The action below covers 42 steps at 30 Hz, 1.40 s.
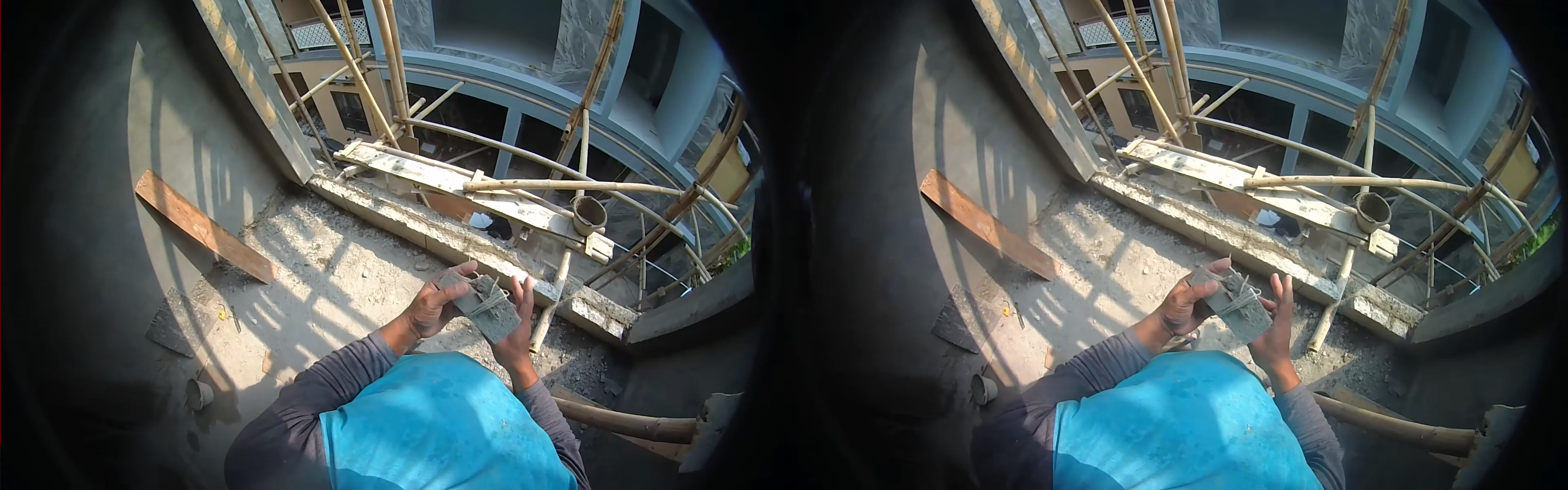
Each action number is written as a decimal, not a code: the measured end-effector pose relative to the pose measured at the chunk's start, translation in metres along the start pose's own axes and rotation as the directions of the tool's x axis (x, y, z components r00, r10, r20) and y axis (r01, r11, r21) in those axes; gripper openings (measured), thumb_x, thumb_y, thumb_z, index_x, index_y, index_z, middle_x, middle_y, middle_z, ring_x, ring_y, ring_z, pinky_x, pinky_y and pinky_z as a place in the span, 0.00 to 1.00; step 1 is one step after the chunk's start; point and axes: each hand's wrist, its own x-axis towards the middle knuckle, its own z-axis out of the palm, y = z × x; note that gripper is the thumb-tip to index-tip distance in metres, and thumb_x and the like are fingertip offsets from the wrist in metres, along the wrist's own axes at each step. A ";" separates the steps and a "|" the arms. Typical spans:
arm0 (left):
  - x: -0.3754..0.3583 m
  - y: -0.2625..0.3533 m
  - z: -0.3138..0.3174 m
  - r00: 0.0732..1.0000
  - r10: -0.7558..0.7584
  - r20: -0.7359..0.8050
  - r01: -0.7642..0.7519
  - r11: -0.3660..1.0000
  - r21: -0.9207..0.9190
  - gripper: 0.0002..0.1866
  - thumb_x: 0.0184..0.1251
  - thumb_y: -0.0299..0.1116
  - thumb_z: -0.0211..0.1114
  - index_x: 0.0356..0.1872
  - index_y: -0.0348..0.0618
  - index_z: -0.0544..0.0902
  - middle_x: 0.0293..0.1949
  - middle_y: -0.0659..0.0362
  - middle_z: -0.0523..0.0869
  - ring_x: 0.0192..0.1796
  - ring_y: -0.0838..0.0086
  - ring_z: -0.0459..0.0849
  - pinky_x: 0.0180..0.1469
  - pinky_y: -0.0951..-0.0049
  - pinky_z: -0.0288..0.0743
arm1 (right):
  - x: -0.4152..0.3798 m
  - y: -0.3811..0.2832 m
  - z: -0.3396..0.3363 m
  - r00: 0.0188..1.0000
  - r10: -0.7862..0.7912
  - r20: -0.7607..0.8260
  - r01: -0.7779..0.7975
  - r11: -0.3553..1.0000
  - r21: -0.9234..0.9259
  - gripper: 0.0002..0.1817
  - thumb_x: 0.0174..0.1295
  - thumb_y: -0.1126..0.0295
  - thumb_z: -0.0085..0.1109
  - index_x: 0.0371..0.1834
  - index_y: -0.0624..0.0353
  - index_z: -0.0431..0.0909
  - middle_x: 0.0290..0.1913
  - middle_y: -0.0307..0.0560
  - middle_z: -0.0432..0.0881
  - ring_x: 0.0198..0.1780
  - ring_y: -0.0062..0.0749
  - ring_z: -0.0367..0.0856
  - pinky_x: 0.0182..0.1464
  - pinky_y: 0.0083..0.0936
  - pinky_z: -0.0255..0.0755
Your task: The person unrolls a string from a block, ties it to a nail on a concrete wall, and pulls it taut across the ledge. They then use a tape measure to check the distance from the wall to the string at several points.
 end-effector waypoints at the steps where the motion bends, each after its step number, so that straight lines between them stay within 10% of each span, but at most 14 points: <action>1: 0.000 0.001 0.003 0.999 -0.029 0.029 0.029 1.000 0.003 0.29 0.64 0.35 0.65 0.65 0.44 0.67 0.53 0.52 0.80 0.56 0.66 0.80 0.62 0.63 0.73 | 0.006 0.005 0.004 0.991 -0.131 0.032 0.127 0.988 0.088 0.56 0.50 0.78 0.69 0.77 0.51 0.37 0.65 0.55 0.67 0.48 0.29 0.76 0.46 0.24 0.76; 6: 0.003 0.008 0.000 0.995 -0.076 0.058 0.079 0.996 -0.044 0.31 0.63 0.37 0.67 0.65 0.41 0.66 0.48 0.53 0.82 0.51 0.68 0.83 0.57 0.65 0.76 | 0.023 -0.014 0.001 0.976 -0.089 0.198 0.091 0.996 0.000 0.34 0.60 0.78 0.60 0.71 0.52 0.60 0.45 0.51 0.81 0.39 0.27 0.81 0.42 0.24 0.75; 8: -0.002 0.017 -0.007 0.998 -0.055 0.043 0.054 0.998 0.010 0.31 0.63 0.38 0.67 0.64 0.39 0.66 0.44 0.55 0.83 0.46 0.72 0.84 0.50 0.68 0.80 | 0.035 -0.016 -0.008 0.914 -0.126 0.386 0.235 0.939 -0.250 0.14 0.65 0.74 0.55 0.54 0.58 0.77 0.32 0.46 0.82 0.31 0.25 0.81 0.37 0.23 0.73; 9: -0.004 0.023 -0.010 0.999 -0.040 0.020 0.039 0.998 0.046 0.32 0.64 0.38 0.67 0.65 0.37 0.65 0.40 0.57 0.84 0.43 0.75 0.85 0.45 0.70 0.81 | 0.032 -0.021 -0.007 0.964 0.019 0.265 0.032 0.982 -0.185 0.09 0.67 0.70 0.53 0.41 0.61 0.82 0.28 0.45 0.81 0.29 0.24 0.80 0.33 0.22 0.71; 14: -0.018 0.025 -0.028 0.817 0.471 -0.332 -0.200 0.772 0.603 0.18 0.64 0.35 0.68 0.52 0.40 0.77 0.38 0.65 0.81 0.40 0.81 0.80 0.47 0.77 0.75 | 0.028 -0.023 -0.033 0.957 -0.074 0.282 0.117 0.983 -0.139 0.10 0.64 0.68 0.54 0.29 0.63 0.77 0.23 0.45 0.78 0.23 0.26 0.73 0.28 0.23 0.67; 18: -0.027 0.019 -0.064 0.713 0.282 -0.642 -0.437 0.895 -0.091 0.15 0.72 0.45 0.57 0.49 0.46 0.76 0.42 0.61 0.83 0.42 0.74 0.83 0.40 0.71 0.79 | 0.001 -0.029 -0.027 0.828 0.024 0.561 0.039 0.994 -0.101 0.12 0.61 0.66 0.53 0.25 0.63 0.74 0.19 0.44 0.73 0.22 0.28 0.71 0.26 0.25 0.64; 22: -0.065 0.033 -0.111 0.865 0.282 -0.415 -0.463 0.767 -0.444 0.20 0.73 0.51 0.51 0.46 0.44 0.79 0.39 0.57 0.85 0.41 0.70 0.84 0.40 0.66 0.81 | -0.030 0.006 -0.024 0.854 0.165 0.493 -0.158 0.986 -0.056 0.17 0.67 0.64 0.44 0.24 0.63 0.72 0.18 0.41 0.69 0.20 0.24 0.67 0.24 0.23 0.61; 24: -0.088 0.055 -0.109 0.920 0.218 -0.327 -0.357 0.809 -0.467 0.19 0.74 0.50 0.50 0.44 0.44 0.78 0.40 0.54 0.84 0.44 0.65 0.85 0.44 0.61 0.83 | -0.039 0.014 -0.035 0.741 0.524 0.420 -0.628 0.762 0.159 0.17 0.67 0.63 0.44 0.23 0.60 0.70 0.17 0.36 0.66 0.17 0.19 0.61 0.20 0.20 0.54; 32: -0.121 0.066 -0.131 0.829 0.418 -0.372 -0.446 0.895 0.012 0.13 0.75 0.46 0.51 0.40 0.49 0.76 0.39 0.60 0.81 0.60 0.54 0.76 0.65 0.42 0.64 | -0.045 0.003 -0.054 0.681 0.643 0.351 -0.724 0.518 0.456 0.15 0.66 0.63 0.43 0.20 0.51 0.62 0.15 0.28 0.54 0.14 0.14 0.49 0.15 0.18 0.43; 34: -0.117 0.059 -0.149 0.572 0.575 -0.585 -0.724 0.690 -0.030 0.14 0.76 0.45 0.49 0.46 0.46 0.71 0.41 0.58 0.77 0.61 0.53 0.74 0.63 0.44 0.68 | -0.051 0.001 -0.051 0.665 0.653 0.362 -0.741 0.514 0.433 0.15 0.67 0.62 0.44 0.21 0.51 0.62 0.15 0.29 0.54 0.14 0.14 0.49 0.15 0.18 0.43; 35: -0.109 0.062 -0.138 0.287 0.482 -0.828 -0.761 0.640 0.109 0.14 0.77 0.45 0.45 0.49 0.46 0.67 0.48 0.57 0.74 0.60 0.56 0.73 0.63 0.44 0.68 | -0.054 0.000 -0.050 0.681 0.635 0.364 -0.726 0.524 0.445 0.15 0.67 0.62 0.45 0.21 0.51 0.62 0.16 0.29 0.54 0.14 0.14 0.49 0.15 0.18 0.44; 38: -0.116 0.064 -0.173 0.134 0.494 -0.859 -0.830 0.529 0.175 0.17 0.77 0.48 0.42 0.52 0.46 0.64 0.54 0.57 0.70 0.59 0.58 0.72 0.63 0.44 0.67 | -0.061 0.005 -0.056 0.705 0.598 0.380 -0.704 0.525 0.480 0.15 0.67 0.60 0.49 0.23 0.51 0.63 0.16 0.29 0.55 0.14 0.15 0.51 0.14 0.18 0.44; 40: -0.126 0.076 -0.179 0.106 0.491 -0.865 -0.854 0.490 0.174 0.18 0.77 0.50 0.41 0.47 0.46 0.68 0.48 0.57 0.75 0.57 0.58 0.74 0.63 0.45 0.68 | -0.062 0.007 -0.066 0.677 0.683 0.276 -0.713 0.513 0.478 0.14 0.67 0.60 0.47 0.24 0.51 0.64 0.16 0.28 0.56 0.14 0.14 0.51 0.14 0.18 0.45; 42: -0.140 0.093 -0.161 0.384 0.627 -0.678 -0.837 0.547 0.032 0.20 0.76 0.53 0.43 0.38 0.47 0.73 0.37 0.57 0.79 0.51 0.58 0.78 0.62 0.49 0.69 | -0.065 0.020 -0.081 0.647 0.728 0.227 -0.712 0.469 0.523 0.13 0.67 0.60 0.47 0.25 0.49 0.65 0.16 0.27 0.56 0.14 0.14 0.50 0.13 0.17 0.45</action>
